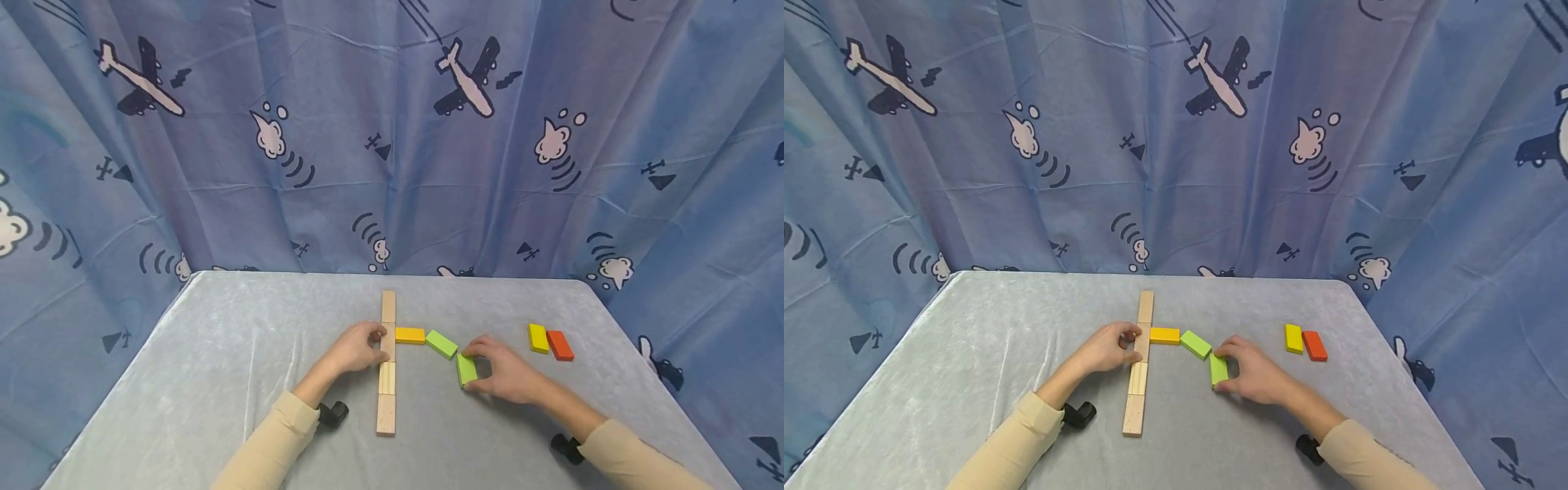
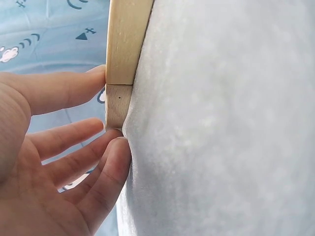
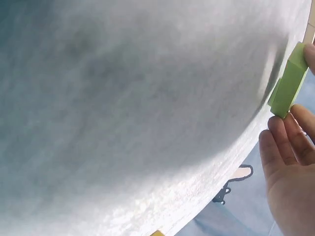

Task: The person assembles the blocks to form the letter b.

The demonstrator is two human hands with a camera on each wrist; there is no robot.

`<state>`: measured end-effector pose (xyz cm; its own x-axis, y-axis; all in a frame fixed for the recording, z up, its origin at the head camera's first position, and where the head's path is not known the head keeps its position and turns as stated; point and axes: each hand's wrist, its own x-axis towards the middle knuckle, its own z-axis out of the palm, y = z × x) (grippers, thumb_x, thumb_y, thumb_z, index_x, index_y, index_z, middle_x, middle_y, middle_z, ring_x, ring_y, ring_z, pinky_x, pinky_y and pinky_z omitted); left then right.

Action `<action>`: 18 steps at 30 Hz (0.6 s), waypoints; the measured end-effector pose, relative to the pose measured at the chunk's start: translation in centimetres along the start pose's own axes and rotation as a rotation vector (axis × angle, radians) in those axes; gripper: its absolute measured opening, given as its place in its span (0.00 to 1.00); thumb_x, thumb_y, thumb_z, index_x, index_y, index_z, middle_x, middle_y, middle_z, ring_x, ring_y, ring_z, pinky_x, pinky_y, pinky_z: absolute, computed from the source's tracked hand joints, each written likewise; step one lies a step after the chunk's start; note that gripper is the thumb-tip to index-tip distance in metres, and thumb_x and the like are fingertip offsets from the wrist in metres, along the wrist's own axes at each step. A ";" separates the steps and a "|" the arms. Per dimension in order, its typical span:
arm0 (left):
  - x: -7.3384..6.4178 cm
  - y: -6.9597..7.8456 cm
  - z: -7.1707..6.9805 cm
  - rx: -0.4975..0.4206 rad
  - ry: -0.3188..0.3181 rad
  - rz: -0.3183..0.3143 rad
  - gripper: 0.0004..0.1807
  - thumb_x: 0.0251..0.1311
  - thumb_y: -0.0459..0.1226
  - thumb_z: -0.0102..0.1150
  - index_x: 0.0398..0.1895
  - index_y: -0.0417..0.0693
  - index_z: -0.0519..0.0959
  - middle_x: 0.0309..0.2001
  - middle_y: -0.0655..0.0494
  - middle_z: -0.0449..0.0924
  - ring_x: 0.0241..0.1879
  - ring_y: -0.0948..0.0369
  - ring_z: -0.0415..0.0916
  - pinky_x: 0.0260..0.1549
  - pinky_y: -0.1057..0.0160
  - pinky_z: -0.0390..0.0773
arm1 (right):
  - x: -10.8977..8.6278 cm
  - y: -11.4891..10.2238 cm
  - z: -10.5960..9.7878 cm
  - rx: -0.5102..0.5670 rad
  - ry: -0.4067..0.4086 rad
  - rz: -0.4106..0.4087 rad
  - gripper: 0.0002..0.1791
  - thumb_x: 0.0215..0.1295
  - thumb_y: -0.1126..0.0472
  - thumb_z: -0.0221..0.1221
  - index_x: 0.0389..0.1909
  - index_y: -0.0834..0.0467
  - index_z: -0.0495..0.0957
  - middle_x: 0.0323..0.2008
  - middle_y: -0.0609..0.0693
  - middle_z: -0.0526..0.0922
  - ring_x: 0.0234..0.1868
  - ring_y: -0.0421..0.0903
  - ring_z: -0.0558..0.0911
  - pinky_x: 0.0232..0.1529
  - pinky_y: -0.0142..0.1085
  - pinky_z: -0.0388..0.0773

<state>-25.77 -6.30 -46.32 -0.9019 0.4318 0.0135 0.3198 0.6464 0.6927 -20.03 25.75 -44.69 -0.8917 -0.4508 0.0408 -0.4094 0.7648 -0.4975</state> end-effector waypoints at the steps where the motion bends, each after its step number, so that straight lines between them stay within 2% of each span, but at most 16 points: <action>1: 0.0 0.0 0.0 -0.001 0.001 0.002 0.25 0.54 0.35 0.74 0.55 0.37 0.80 0.46 0.46 0.81 0.44 0.53 0.77 0.47 0.51 0.77 | 0.0 0.0 0.1 -0.004 -0.004 -0.005 0.30 0.53 0.51 0.76 0.56 0.59 0.81 0.53 0.48 0.79 0.55 0.51 0.77 0.57 0.53 0.74; 18: 0.0 0.1 0.0 -0.002 -0.001 -0.014 0.25 0.54 0.36 0.74 0.56 0.38 0.80 0.47 0.47 0.81 0.46 0.52 0.77 0.49 0.50 0.77 | 0.5 -0.1 0.6 -0.025 -0.061 0.021 0.32 0.52 0.47 0.76 0.55 0.57 0.81 0.53 0.46 0.79 0.55 0.49 0.78 0.58 0.52 0.75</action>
<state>-25.71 -6.23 -46.29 -0.9060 0.4233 0.0036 0.3070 0.6511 0.6941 -20.26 25.12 -45.16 -0.8868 -0.4615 -0.0225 -0.3964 0.7850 -0.4761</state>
